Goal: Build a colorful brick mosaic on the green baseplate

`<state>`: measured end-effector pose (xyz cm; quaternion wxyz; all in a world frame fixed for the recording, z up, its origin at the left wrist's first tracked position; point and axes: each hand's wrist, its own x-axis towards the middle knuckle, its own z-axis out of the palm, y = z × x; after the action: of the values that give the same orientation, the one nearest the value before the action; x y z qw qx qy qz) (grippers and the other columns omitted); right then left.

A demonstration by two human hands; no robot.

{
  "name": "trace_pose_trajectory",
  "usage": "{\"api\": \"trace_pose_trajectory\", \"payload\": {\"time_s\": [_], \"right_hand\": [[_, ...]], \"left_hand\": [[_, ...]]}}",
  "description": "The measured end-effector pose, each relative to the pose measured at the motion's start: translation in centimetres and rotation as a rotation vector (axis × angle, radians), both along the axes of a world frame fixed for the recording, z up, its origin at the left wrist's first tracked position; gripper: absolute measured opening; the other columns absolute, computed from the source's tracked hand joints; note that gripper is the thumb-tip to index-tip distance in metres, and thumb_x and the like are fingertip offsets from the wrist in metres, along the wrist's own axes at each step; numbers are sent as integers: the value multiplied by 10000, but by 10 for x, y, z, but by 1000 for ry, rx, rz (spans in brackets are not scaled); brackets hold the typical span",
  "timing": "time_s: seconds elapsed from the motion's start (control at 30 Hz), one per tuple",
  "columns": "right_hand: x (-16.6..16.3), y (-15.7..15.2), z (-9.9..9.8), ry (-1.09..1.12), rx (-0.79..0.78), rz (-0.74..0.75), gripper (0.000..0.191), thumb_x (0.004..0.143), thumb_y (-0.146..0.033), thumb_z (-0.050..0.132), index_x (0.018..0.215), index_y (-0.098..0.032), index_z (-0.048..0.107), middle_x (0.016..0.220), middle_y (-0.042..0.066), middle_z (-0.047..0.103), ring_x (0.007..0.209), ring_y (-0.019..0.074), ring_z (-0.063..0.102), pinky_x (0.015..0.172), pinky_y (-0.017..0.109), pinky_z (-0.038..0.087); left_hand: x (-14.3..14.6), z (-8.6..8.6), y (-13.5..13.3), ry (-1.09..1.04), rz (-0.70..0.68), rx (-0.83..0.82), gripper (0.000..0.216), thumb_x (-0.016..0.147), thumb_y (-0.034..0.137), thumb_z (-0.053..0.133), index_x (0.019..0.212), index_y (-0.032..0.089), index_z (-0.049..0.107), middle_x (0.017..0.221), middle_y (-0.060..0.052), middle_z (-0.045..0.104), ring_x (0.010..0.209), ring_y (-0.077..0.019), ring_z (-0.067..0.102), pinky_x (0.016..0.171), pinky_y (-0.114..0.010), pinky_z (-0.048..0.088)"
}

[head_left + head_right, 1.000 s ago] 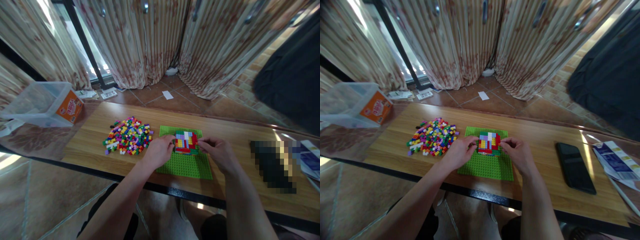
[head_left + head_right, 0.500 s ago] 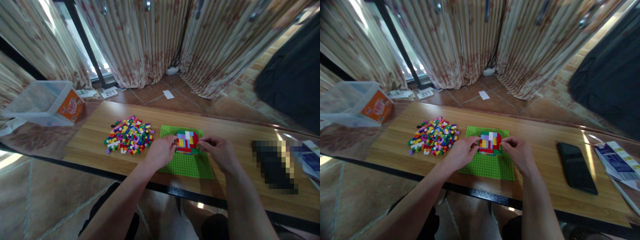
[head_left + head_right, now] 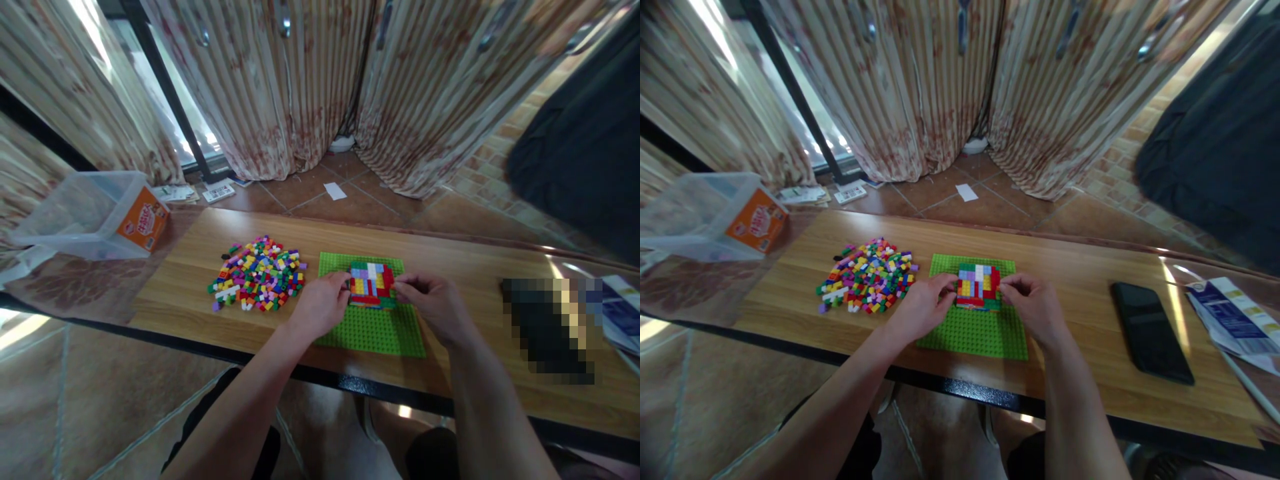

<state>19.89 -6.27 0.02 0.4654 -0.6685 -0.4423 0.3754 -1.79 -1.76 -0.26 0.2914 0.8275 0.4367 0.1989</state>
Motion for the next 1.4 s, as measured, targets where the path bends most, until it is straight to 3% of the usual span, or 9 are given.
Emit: {"api": "trace_pose_trajectory", "payload": {"time_s": [0.17, 0.33, 0.5, 0.7, 0.8, 0.9, 1.03, 1.17, 1.4], "right_hand": [[0, 1, 0, 67, -20, -125, 305, 664, -433, 721, 831, -178, 702, 724, 42, 706, 621, 147, 628, 601, 290, 538], [-1, 7, -8, -8, -68, -66, 263, 723, -399, 656, 846, -174, 717, 709, 45, 708, 644, 176, 650, 609, 311, 538], [3, 9, -14, -122, -39, -20, 307, 769, -401, 612, 927, -169, 737, 769, 51, 730, 686, 191, 663, 627, 309, 520], [2, 8, -10, -171, -7, -65, 321, 787, -372, 583, 971, -155, 733, 823, 58, 746, 718, 180, 668, 648, 289, 516], [-3, 10, -14, -142, 3, -69, 386, 789, -432, 593, 1023, -151, 718, 892, 74, 747, 736, 187, 669, 637, 294, 520], [-10, 12, -19, -188, 44, -89, 392, 825, -443, 557, 1043, -158, 715, 944, 81, 745, 816, 202, 675, 737, 328, 527], [-18, 14, -20, -266, 51, -132, 391, 878, -457, 501, 1032, -174, 722, 927, 79, 747, 828, 218, 677, 770, 352, 517], [-21, 23, -20, -224, 83, -209, 377, 879, -489, 520, 926, -181, 733, 860, 74, 749, 784, 214, 685, 733, 339, 525], [-28, 49, -17, 60, 265, -254, 275, 810, -450, 632, 883, -198, 714, 767, 30, 720, 757, 175, 684, 777, 334, 558]], "left_hand": [[2, 0, -1, -21, 39, -86, 508, 867, 127, 502, 1372, 123, 459, 1080, -95, 714, 922, -203, 681, 867, -349, 542], [4, -1, -5, -35, 32, -158, 744, 827, 102, 515, 1514, 156, 233, 1097, -79, 706, 889, -194, 682, 873, -346, 539], [9, -2, -7, -80, 20, -226, 817, 803, 95, 533, 1528, 144, 158, 1040, -66, 709, 861, -175, 677, 837, -318, 538], [19, -3, -10, -71, 8, -263, 673, 786, 136, 576, 1409, 117, 322, 814, -33, 709, 790, -197, 679, 739, -300, 528], [20, 1, -11, 25, 67, -192, 499, 802, 164, 579, 1282, 150, 443, 813, -48, 704, 771, -214, 680, 716, -317, 523], [18, 6, -14, 127, 68, -141, 384, 824, 263, 611, 1181, 178, 500, 834, -59, 706, 775, -238, 684, 698, -332, 524], [15, 9, -17, 243, 43, -98, 402, 814, 448, 655, 1110, 198, 548, 881, -72, 716, 839, -275, 694, 718, -355, 536], [16, 11, -21, 305, 10, -79, 400, 822, 529, 632, 1052, 203, 601, 908, -92, 726, 872, -289, 702, 756, -375, 545], [12, 12, -26, 311, -5, -87, 406, 877, 554, 545, 1036, 199, 659, 912, -108, 738, 881, -293, 710, 771, -399, 554]]}}
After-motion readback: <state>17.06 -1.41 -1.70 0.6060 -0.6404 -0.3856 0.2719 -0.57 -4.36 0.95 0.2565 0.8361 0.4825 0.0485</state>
